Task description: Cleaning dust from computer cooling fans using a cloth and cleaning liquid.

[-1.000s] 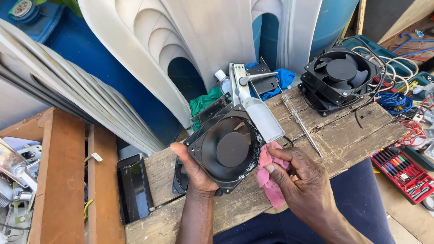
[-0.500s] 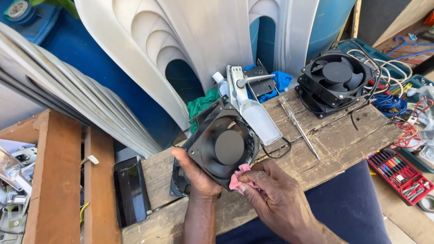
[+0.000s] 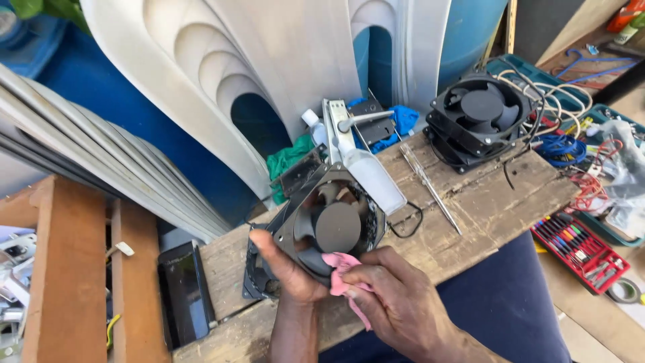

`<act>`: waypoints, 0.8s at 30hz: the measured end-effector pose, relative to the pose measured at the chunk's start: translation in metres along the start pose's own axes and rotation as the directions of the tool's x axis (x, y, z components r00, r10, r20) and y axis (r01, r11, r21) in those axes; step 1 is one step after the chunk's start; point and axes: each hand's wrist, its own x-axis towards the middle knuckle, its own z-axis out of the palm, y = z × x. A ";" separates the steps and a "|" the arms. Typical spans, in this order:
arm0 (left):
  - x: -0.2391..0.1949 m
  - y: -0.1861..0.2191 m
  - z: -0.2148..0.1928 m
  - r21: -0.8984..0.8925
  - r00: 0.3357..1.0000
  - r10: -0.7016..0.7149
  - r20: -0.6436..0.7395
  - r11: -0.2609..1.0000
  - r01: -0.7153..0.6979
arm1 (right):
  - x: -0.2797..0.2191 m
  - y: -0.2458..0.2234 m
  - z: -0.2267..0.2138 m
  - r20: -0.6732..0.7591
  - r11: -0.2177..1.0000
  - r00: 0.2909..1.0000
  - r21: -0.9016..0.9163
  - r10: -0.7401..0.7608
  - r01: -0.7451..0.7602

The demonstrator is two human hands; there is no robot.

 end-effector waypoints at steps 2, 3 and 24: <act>0.001 0.002 0.001 -0.090 0.998 -0.020 0.055 0.996 0.025 | -0.005 0.028 -0.003 -0.035 0.994 0.998 -0.094 0.051 -0.054; -0.002 0.002 0.001 -0.183 0.994 -0.040 0.101 0.981 0.059 | -0.009 0.042 -0.004 -0.068 0.975 0.992 -0.184 0.110 -0.121; -0.017 -0.019 0.015 -0.011 0.985 -0.174 -0.005 0.985 0.174 | 0.090 0.036 -0.050 -0.153 0.995 0.988 -0.096 -0.008 -0.007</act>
